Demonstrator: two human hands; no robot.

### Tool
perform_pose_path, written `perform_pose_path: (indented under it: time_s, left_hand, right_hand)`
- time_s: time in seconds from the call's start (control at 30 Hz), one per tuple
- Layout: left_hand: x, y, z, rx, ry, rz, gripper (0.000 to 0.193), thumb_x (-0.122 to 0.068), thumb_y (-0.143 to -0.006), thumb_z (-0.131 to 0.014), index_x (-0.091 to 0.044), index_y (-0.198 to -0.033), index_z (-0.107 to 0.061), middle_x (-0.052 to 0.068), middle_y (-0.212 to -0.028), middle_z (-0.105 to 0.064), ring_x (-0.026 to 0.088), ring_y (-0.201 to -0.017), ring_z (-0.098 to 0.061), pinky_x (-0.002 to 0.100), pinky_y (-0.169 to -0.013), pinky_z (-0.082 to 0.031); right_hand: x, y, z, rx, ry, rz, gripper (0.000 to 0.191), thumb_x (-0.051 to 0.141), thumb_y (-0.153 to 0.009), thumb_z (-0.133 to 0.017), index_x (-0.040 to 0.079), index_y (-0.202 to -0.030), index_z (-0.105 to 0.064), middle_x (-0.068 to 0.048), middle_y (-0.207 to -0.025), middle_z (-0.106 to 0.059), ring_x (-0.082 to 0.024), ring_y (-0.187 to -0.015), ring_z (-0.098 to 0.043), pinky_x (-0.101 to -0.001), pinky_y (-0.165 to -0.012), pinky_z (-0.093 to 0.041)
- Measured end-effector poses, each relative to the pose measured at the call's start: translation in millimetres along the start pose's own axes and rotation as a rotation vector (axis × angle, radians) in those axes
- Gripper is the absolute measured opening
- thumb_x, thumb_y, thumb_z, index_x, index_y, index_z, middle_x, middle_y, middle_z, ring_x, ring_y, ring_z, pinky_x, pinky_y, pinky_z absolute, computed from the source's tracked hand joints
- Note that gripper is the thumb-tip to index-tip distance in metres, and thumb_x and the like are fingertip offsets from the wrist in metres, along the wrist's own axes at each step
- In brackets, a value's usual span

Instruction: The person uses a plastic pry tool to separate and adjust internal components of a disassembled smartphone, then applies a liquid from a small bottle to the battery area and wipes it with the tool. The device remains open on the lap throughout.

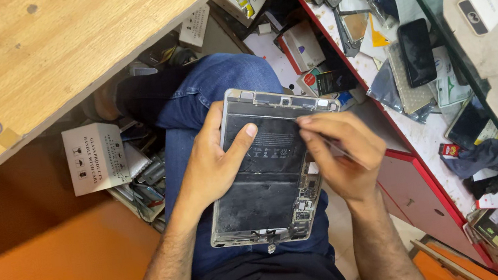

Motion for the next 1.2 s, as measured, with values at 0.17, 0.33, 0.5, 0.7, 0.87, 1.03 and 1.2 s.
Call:
perform_pose_path:
  time_s: [0.17,0.33,0.5,0.7,0.87,1.03,1.2]
  left_hand:
    - [-2,1,0,0.006,0.027,-0.006,0.032,-0.021,-0.101,-0.065,-0.003,-0.127,-0.057,0.008,-0.112,-0.074,0.013,-0.108,-0.069,0.030,-0.095,-0.054]
    - [0,5,3,-0.024,0.010,0.018,0.033,-0.021,-0.100,-0.065,-0.003,-0.127,-0.057,0.006,-0.111,-0.075,0.012,-0.107,-0.070,0.028,-0.093,-0.055]
    - [9,11,16,-0.045,0.025,0.063,0.029,-0.021,-0.101,-0.064,-0.003,-0.123,-0.060,0.007,-0.110,-0.075,0.012,-0.103,-0.070,0.029,-0.090,-0.056]
    - [11,8,14,-0.073,-0.009,0.023,0.028,-0.022,-0.102,-0.064,-0.003,-0.123,-0.059,0.009,-0.109,-0.076,0.014,-0.104,-0.071,0.031,-0.090,-0.056]
    - [12,7,6,-0.099,-0.044,0.053,0.030,-0.022,-0.100,-0.064,-0.005,-0.124,-0.057,0.012,-0.106,-0.077,0.019,-0.101,-0.077,0.033,-0.085,-0.059]
    - [7,-1,-5,-0.086,-0.092,-0.007,0.032,-0.021,-0.101,-0.063,-0.004,-0.127,-0.056,0.015,-0.104,-0.077,0.025,-0.100,-0.079,0.035,-0.082,-0.059]
    - [19,-7,-8,-0.061,-0.030,0.011,0.032,-0.018,-0.101,-0.063,-0.004,-0.129,-0.057,0.012,-0.110,-0.077,0.021,-0.105,-0.076,0.034,-0.089,-0.058]
  right_hand:
    - [-19,0,17,-0.101,-0.162,-0.124,0.014,-0.008,-0.098,-0.076,-0.001,-0.108,-0.069,-0.012,-0.112,-0.073,-0.019,-0.102,-0.074,-0.0268,-0.093,-0.059]
    - [-23,-1,6,0.001,-0.147,-0.089,0.015,-0.009,-0.095,-0.076,-0.004,-0.106,-0.068,-0.015,-0.108,-0.073,-0.023,-0.097,-0.073,-0.0300,-0.091,-0.059]
    - [-53,-5,-9,-0.067,-0.559,-0.298,0.020,-0.009,-0.102,-0.070,-0.003,-0.117,-0.058,-0.013,-0.114,-0.070,-0.018,-0.103,-0.074,-0.0289,-0.096,-0.062]
    - [-41,-22,-45,0.132,-0.548,-0.348,0.021,-0.010,-0.101,-0.069,-0.004,-0.117,-0.057,-0.014,-0.114,-0.070,-0.018,-0.107,-0.073,-0.0291,-0.097,-0.062]
    - [-25,-49,-58,0.233,-0.423,-0.242,0.017,-0.005,-0.100,-0.073,-0.004,-0.114,-0.063,-0.012,-0.112,-0.074,-0.017,-0.107,-0.075,-0.0284,-0.095,-0.062]
    - [-19,-59,-52,0.242,-0.115,-0.033,0.012,-0.002,-0.096,-0.078,-0.004,-0.107,-0.074,-0.010,-0.109,-0.075,-0.018,-0.099,-0.075,-0.0309,-0.086,-0.060]
    - [-54,-49,-51,0.224,-0.363,-0.246,0.013,-0.002,-0.096,-0.076,-0.004,-0.109,-0.072,-0.010,-0.111,-0.072,-0.016,-0.101,-0.073,-0.0272,-0.088,-0.059]
Point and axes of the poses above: each hand's wrist, its own y-axis away from the middle knuckle, its own z-axis out of the back of the hand, x = y × z, the point moved 9 cm from there along -y, towards the middle knuckle
